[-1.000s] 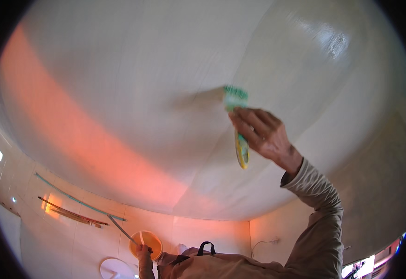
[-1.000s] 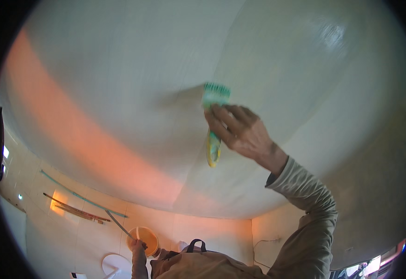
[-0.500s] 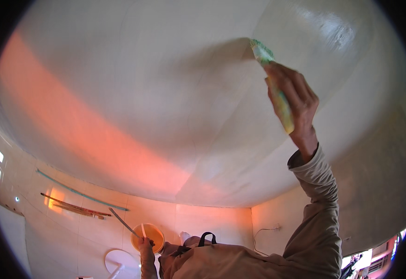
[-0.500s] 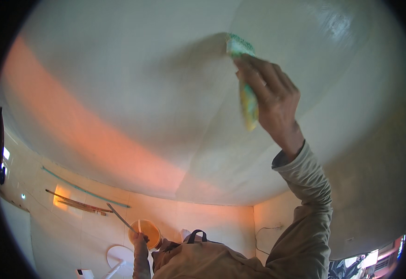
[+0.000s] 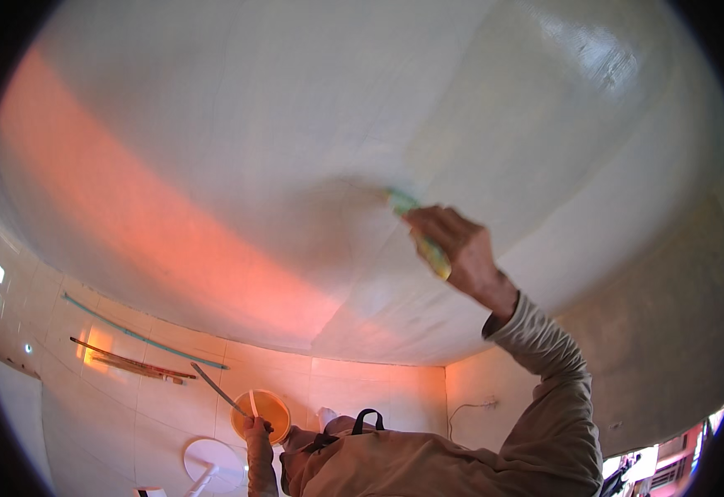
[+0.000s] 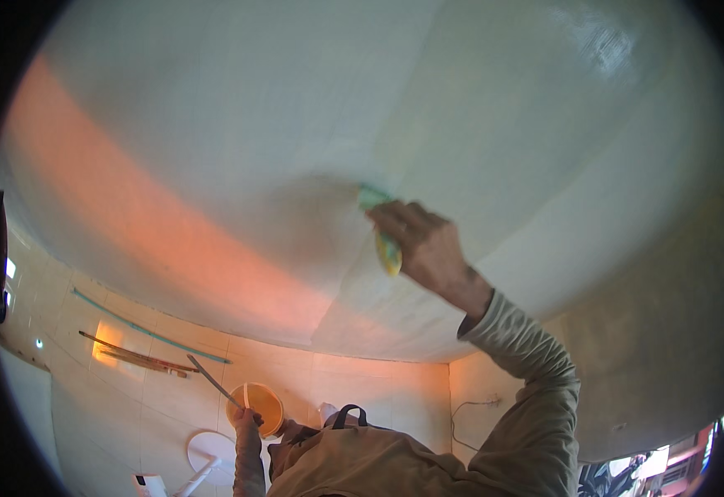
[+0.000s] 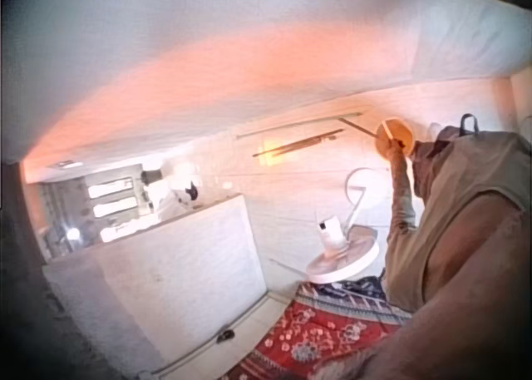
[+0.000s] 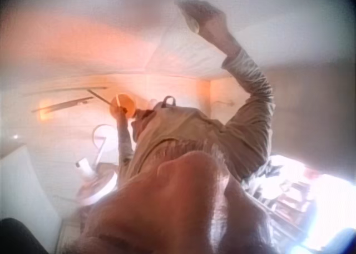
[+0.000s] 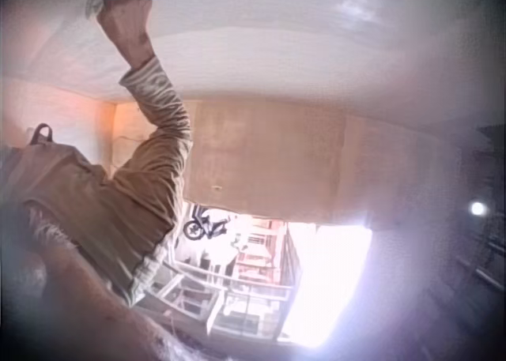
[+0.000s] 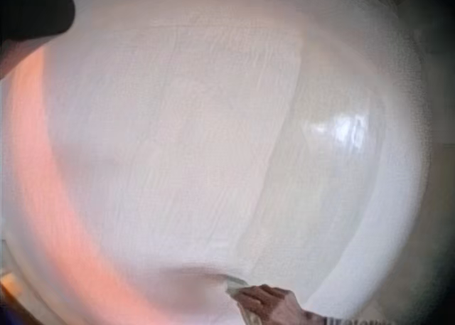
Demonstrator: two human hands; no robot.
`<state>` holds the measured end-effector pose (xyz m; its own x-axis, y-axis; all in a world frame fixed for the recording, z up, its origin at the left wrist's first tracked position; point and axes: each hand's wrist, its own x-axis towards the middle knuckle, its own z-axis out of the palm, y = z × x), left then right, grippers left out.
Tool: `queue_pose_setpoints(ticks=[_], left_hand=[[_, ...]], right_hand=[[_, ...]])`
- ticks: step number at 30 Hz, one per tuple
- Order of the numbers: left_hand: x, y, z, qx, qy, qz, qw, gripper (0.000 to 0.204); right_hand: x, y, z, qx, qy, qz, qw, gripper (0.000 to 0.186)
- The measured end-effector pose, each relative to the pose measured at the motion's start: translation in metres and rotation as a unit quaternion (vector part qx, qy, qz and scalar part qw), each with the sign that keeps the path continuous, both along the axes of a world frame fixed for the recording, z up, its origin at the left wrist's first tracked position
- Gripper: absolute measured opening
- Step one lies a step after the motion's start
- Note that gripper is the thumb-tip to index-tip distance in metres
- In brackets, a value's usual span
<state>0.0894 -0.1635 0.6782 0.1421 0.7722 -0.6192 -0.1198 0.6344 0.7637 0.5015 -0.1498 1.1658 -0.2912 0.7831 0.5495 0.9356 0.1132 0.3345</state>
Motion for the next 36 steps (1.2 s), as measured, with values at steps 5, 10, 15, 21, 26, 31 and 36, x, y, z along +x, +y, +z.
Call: queue_pose_setpoints(ticks=[5,10,15,21,26,31,36], left_hand=[[0.002,-0.004,0.003,-0.006,-0.001,0.005,1.0,0.012],[0.001,-0.008,0.006,0.005,0.004,0.005,1.0,0.011],[0.003,-0.008,0.002,0.001,0.007,-0.011,1.0,0.012],[0.004,-0.008,0.01,-0.003,0.006,0.0,1.0,0.012],[0.001,-0.008,-0.007,0.0,0.0,-0.006,1.0,0.014],[0.004,-0.005,-0.019,-0.011,0.017,0.004,1.0,0.013],[0.004,-0.001,-0.033,-0.039,0.018,0.006,0.999,0.013]], right_hand=[[-0.003,0.009,0.099,0.103,0.016,-0.013,0.994,0.025],[-0.015,0.006,0.122,0.217,-0.109,-0.012,0.97,0.036],[0.003,0.002,0.043,0.117,-0.159,-0.04,0.98,0.045],[-0.007,-0.005,-0.017,-0.031,-0.07,0.002,0.997,0.038],[0.01,-0.004,0.048,0.016,0.053,-0.002,0.998,0.032],[0.013,-0.004,0.113,0.162,-0.001,-0.01,0.987,0.028],[0.014,-0.009,0.108,0.197,-0.179,-0.028,0.963,0.044]])
